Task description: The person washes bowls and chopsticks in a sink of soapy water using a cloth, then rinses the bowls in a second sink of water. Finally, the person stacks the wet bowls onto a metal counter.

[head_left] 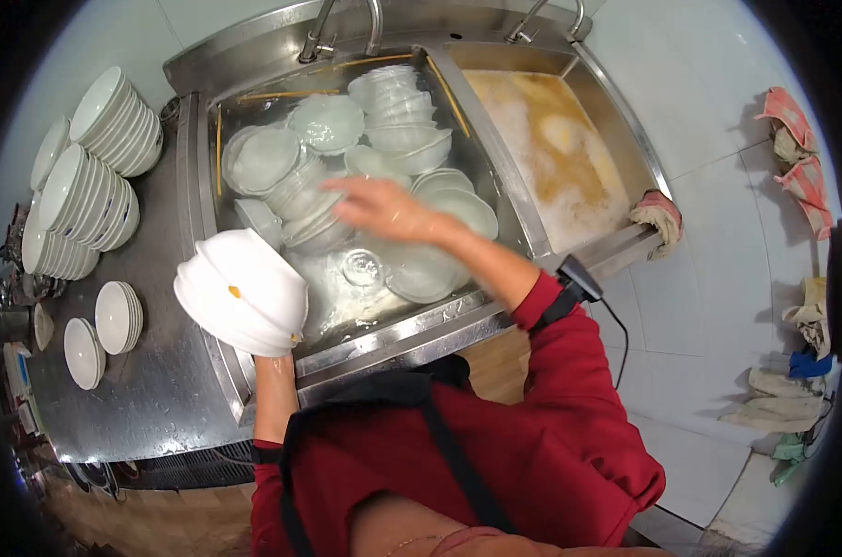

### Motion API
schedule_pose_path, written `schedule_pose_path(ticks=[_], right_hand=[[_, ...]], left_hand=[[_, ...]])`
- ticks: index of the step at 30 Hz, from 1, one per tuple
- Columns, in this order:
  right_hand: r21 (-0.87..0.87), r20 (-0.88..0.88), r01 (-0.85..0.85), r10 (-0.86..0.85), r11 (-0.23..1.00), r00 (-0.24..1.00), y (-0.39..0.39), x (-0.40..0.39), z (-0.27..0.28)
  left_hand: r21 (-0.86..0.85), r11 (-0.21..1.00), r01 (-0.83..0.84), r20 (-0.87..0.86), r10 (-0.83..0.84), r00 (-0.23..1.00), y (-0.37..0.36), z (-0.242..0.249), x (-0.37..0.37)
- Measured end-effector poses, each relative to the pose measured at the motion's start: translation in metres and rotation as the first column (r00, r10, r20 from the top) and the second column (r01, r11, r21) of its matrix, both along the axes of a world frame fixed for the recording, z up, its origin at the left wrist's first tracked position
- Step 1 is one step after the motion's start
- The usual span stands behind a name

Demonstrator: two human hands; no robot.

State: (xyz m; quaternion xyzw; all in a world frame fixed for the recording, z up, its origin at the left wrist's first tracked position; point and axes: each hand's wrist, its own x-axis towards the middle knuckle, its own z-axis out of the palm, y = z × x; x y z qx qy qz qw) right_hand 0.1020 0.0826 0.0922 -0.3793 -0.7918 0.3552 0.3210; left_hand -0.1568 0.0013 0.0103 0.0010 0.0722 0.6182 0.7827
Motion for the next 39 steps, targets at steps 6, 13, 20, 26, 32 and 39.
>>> schedule_pose_path(ticks=[6,13,20,26,32,39], right_hand=[[-0.231,0.880,0.302,0.066,0.925,0.470,0.028,0.106,-0.046],[-0.038,0.749,0.087,-0.030,0.995,0.662,-0.005,0.169,-0.191],[-0.173,0.662,0.178,-0.019,0.969,0.749,0.002,0.095,-0.122],[-0.161,0.534,0.052,0.043,0.986,0.844,-0.042,0.064,-0.082],[-0.344,0.405,-0.004,0.152,0.939,0.901,-0.055,0.045,-0.083],[-0.222,0.530,-0.135,0.236,0.966,0.814,-0.039,0.021,-0.084]], left_hand=[[-0.009,0.998,-0.069,-0.069,0.068,0.995,0.000,-0.016,-0.019],[-0.002,0.996,-0.087,-0.076,0.087,0.993,0.000,-0.033,-0.026],[-0.109,0.970,-0.216,-0.293,0.176,0.940,0.001,-0.050,-0.023],[0.019,0.984,-0.175,-0.224,0.174,0.959,-0.002,-0.039,-0.022],[-0.024,0.978,-0.210,-0.221,0.199,0.955,-0.002,-0.041,-0.018],[-0.047,0.974,-0.223,-0.223,0.207,0.952,-0.001,-0.042,-0.015]])
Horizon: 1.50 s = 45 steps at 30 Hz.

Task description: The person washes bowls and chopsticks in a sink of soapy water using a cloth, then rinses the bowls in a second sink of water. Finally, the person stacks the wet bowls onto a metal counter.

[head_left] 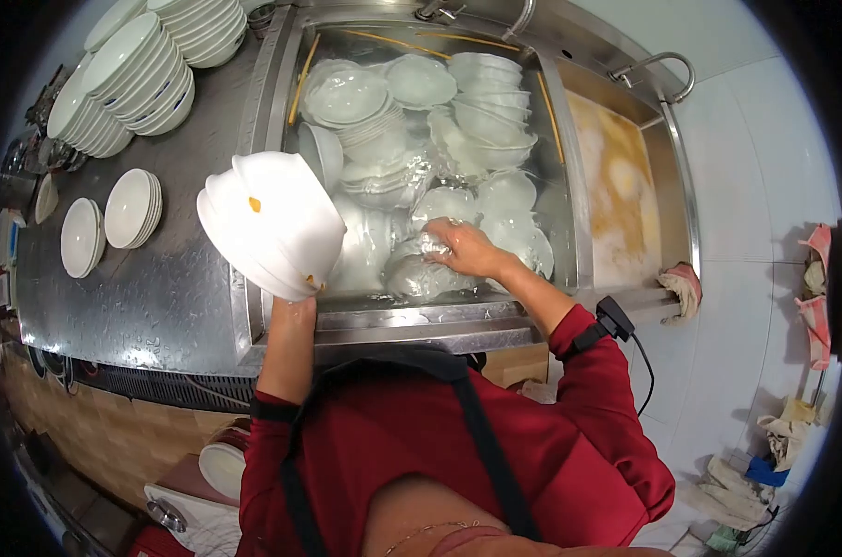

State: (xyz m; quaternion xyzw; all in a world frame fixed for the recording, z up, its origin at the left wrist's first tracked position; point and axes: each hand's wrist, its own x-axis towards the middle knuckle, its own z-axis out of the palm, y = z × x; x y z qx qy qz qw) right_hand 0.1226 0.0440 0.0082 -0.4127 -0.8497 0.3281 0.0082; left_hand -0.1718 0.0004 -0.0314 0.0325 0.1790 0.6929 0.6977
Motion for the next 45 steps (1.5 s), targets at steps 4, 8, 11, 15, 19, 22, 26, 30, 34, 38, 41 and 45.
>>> schedule_pose_path(ticks=[4,8,11,15,19,22,26,30,34,38,41,45], right_hand=[[0.017,0.096,-0.036,0.034,0.999,0.995,0.013,0.006,-0.011],[0.531,0.181,-0.189,0.108,0.826,0.978,0.010,0.010,-0.022],[0.373,0.244,-0.046,-0.050,0.927,0.969,0.021,-0.003,-0.019],[0.283,0.339,-0.006,-0.094,0.959,0.936,0.012,-0.018,-0.008],[0.056,0.155,0.260,-0.265,0.964,0.952,0.015,-0.028,-0.001],[0.163,0.153,0.340,-0.364,0.926,0.919,0.006,-0.033,-0.008],[0.278,0.454,0.006,-0.137,0.960,0.880,0.020,-0.008,-0.069],[0.328,0.349,0.012,-0.132,0.945,0.928,-0.011,-0.026,-0.020],[0.209,0.385,0.013,-0.095,0.978,0.918,-0.025,-0.057,0.006],[0.054,0.080,0.317,-0.320,0.947,0.944,-0.018,-0.042,-0.025],[-0.118,0.076,0.386,-0.379,0.915,0.922,-0.009,-0.031,-0.041],[0.018,-0.276,0.033,-0.027,0.999,0.961,0.014,-0.026,-0.070]], left_hand=[[-0.013,1.000,-0.009,0.008,0.009,1.000,0.002,-0.002,0.002],[-0.013,1.000,-0.015,0.021,0.015,1.000,0.002,-0.002,0.003],[-0.010,1.000,-0.012,0.032,0.013,0.999,0.002,-0.001,0.004],[0.003,1.000,-0.001,0.040,0.001,0.999,0.004,0.003,0.002],[0.004,1.000,0.015,0.050,-0.015,0.999,0.001,0.006,0.002],[0.006,0.999,0.038,0.058,-0.038,0.998,0.002,0.007,0.004],[-0.012,0.993,0.117,0.122,-0.115,0.986,0.009,-0.006,0.014],[0.120,0.983,0.136,0.025,-0.140,0.990,0.021,-0.044,0.019],[-0.081,0.995,0.066,-0.113,-0.075,0.991,-0.009,0.047,0.014],[-0.046,0.987,0.156,0.016,-0.156,0.988,-0.007,0.045,0.014],[-0.091,0.987,0.131,0.030,-0.129,0.991,-0.011,0.057,0.013],[-0.152,0.976,0.159,0.069,-0.150,0.986,-0.010,0.057,0.015]])
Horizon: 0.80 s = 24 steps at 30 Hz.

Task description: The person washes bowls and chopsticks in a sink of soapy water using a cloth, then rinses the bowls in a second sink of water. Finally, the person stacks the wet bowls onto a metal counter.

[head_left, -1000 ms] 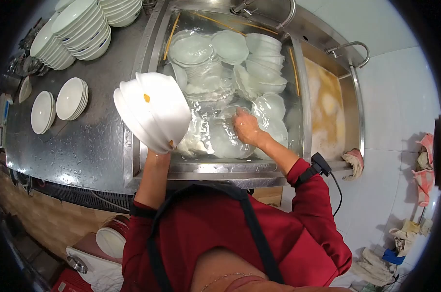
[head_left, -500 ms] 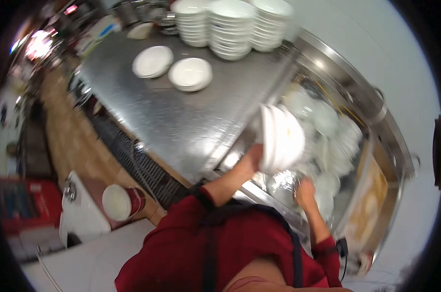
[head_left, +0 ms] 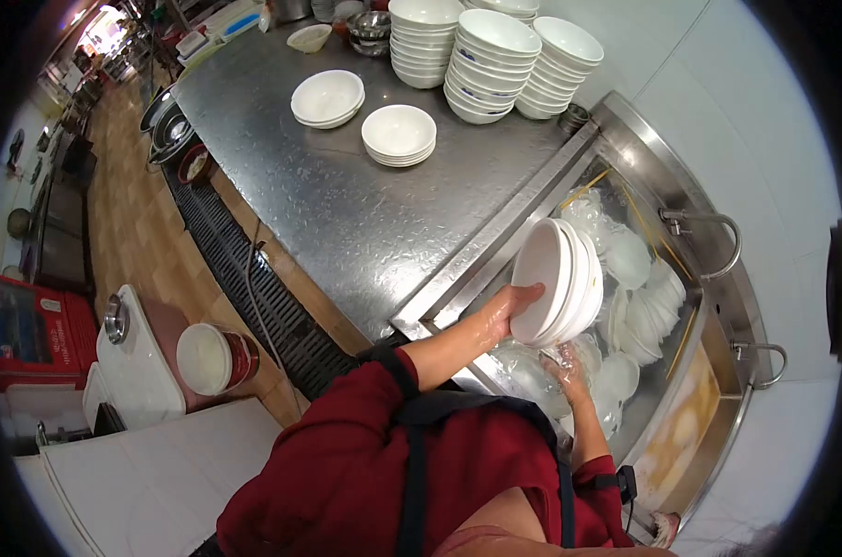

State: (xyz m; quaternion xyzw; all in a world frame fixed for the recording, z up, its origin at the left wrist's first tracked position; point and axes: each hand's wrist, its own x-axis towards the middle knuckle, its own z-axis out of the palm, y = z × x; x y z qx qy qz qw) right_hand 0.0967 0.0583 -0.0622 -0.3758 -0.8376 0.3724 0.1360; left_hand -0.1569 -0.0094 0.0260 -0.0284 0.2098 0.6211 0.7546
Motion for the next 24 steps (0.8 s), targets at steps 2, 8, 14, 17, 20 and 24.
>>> schedule_pose_path(ticks=[2,8,14,17,20,24], right_hand=[[-0.103,0.254,0.075,-0.046,0.992,0.966,-0.004,-0.019,0.032],[-0.057,0.450,0.062,-0.030,0.996,0.893,-0.026,-0.037,0.048],[0.196,0.474,-0.026,-0.072,0.980,0.877,-0.039,-0.046,0.105],[0.219,0.353,0.041,-0.119,0.975,0.928,-0.026,-0.039,0.112],[0.113,0.309,0.141,-0.170,0.983,0.936,-0.006,-0.035,0.137],[0.200,0.255,0.189,-0.237,0.962,0.938,0.014,-0.024,0.162]], left_hand=[[0.019,1.000,-0.013,-0.023,0.014,1.000,0.000,-0.003,0.003],[0.015,1.000,-0.024,0.026,0.024,0.999,0.006,-0.021,0.004],[0.031,0.999,-0.020,0.056,0.018,0.998,0.005,-0.019,0.002],[0.081,0.996,0.029,0.152,-0.041,0.988,0.008,-0.025,0.000],[0.033,0.998,-0.050,0.025,0.049,0.998,0.008,-0.023,-0.001],[0.001,0.986,-0.168,-0.158,0.166,0.973,-0.008,0.010,0.004]])
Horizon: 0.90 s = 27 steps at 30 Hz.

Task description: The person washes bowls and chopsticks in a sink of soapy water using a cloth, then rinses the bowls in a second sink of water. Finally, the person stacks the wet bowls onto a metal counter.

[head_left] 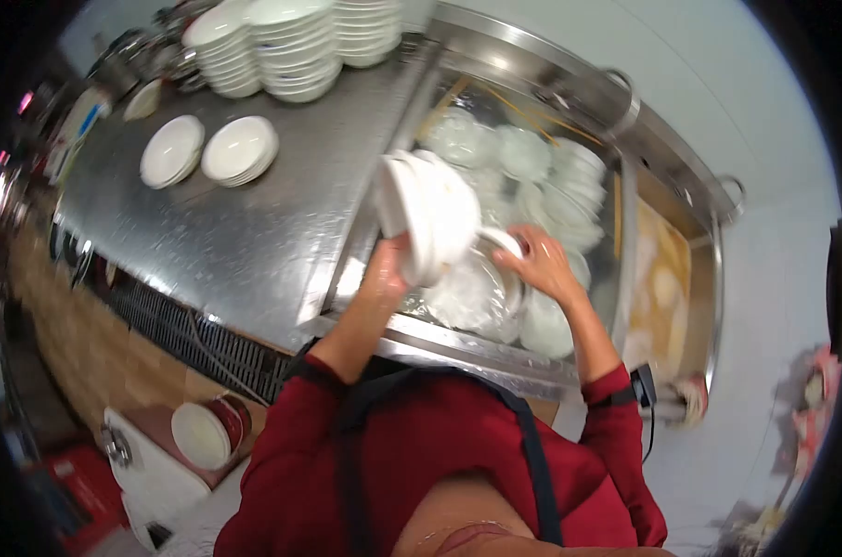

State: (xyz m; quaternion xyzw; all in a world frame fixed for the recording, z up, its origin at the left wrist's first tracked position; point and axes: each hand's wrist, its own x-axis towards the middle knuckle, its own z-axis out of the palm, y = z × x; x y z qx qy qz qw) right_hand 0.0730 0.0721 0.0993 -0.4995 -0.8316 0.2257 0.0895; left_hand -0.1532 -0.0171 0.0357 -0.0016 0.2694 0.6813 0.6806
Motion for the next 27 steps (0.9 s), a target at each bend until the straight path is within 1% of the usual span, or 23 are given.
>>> schedule_pose_path(ticks=[1,3,4,5,6,7,9,10,13,14,15,17,18,20,21,22,23,24,25,26,27], right_hand=[[0.012,0.004,0.023,-0.023,1.000,1.000,0.007,0.006,0.003],[0.053,0.002,0.080,-0.080,0.995,0.997,0.023,0.017,0.018],[0.052,0.008,0.110,-0.111,0.993,0.994,0.030,0.025,0.025],[0.138,-0.021,0.135,-0.133,0.981,0.991,0.037,0.030,0.031],[0.221,-0.054,0.156,-0.148,0.963,0.988,0.041,0.037,0.037],[0.220,-0.060,0.170,-0.161,0.961,0.985,0.043,0.043,0.042],[0.338,-0.040,0.260,-0.263,0.904,0.964,0.045,0.054,0.049],[0.343,-0.029,0.304,-0.314,0.889,0.949,0.042,0.057,0.051],[0.339,-0.028,0.306,-0.316,0.890,0.948,0.040,0.078,0.027],[0.320,-0.065,0.292,-0.286,0.901,0.956,0.040,0.087,0.009],[0.317,-0.069,0.295,-0.288,0.901,0.955,0.038,0.092,-0.007],[0.234,-0.135,0.332,-0.308,0.914,0.942,0.033,0.098,-0.039],[0.233,-0.136,0.329,-0.305,0.915,0.943,0.031,0.100,-0.057],[0.012,-0.296,0.375,-0.355,0.927,0.887,0.030,0.105,-0.092],[0.020,-0.298,0.361,-0.339,0.933,0.892,0.030,0.108,-0.116],[-0.352,-0.464,0.386,-0.517,0.853,0.719,0.029,0.111,-0.140],[-0.676,-0.508,0.275,-0.702,0.684,0.499,0.028,0.107,-0.140],[-0.668,-0.517,0.256,-0.683,0.699,0.515,0.029,0.106,-0.139],[-0.775,-0.524,0.186,-0.779,0.603,0.345,0.028,0.107,-0.139],[-0.864,-0.477,0.091,-0.862,0.496,0.169,0.024,0.104,-0.131],[-0.866,-0.474,0.081,-0.861,0.494,0.185,0.023,0.103,-0.121]], left_hand=[[0.010,1.000,-0.010,-0.027,0.010,1.000,0.005,-0.013,-0.001],[0.012,0.998,-0.069,-0.001,0.069,0.998,0.011,-0.031,-0.003],[0.056,0.998,-0.042,-0.009,0.043,0.999,0.013,-0.033,-0.004],[0.106,0.994,-0.023,-0.021,0.025,0.999,0.015,-0.035,-0.007],[0.160,0.987,0.004,-0.008,-0.003,1.000,0.013,-0.033,-0.008],[0.161,0.987,0.018,-0.013,-0.016,1.000,0.014,-0.030,-0.007],[0.198,0.980,-0.022,0.027,0.017,0.999,0.015,-0.018,-0.003],[0.204,0.979,-0.001,0.020,-0.003,1.000,0.014,-0.012,-0.001],[0.216,0.976,0.020,0.002,-0.021,1.000,0.014,-0.006,0.003],[0.217,0.976,0.022,0.004,-0.024,1.000,0.014,-0.006,0.004],[0.215,0.976,0.025,0.002,-0.026,1.000,0.013,-0.006,0.005],[0.210,0.977,0.029,0.000,-0.030,1.000,0.012,-0.009,0.006],[0.205,0.978,0.032,-0.001,-0.033,0.999,0.012,-0.011,0.008],[0.189,0.982,0.031,-0.002,-0.031,1.000,0.013,-0.016,0.013],[0.182,0.983,0.028,-0.007,-0.027,1.000,0.013,-0.018,0.014],[0.166,0.986,0.030,-0.007,-0.029,1.000,0.013,-0.022,0.016],[0.152,0.988,0.030,-0.006,-0.030,1.000,0.014,-0.025,0.017],[0.132,0.990,0.041,-0.003,-0.041,0.999,0.018,-0.030,0.019],[0.112,0.992,0.050,-0.002,-0.050,0.999,0.018,-0.036,0.021],[0.088,0.994,0.067,0.004,-0.067,0.998,0.018,-0.040,0.024],[0.065,0.994,0.090,0.011,-0.090,0.996,0.019,-0.045,0.026]])
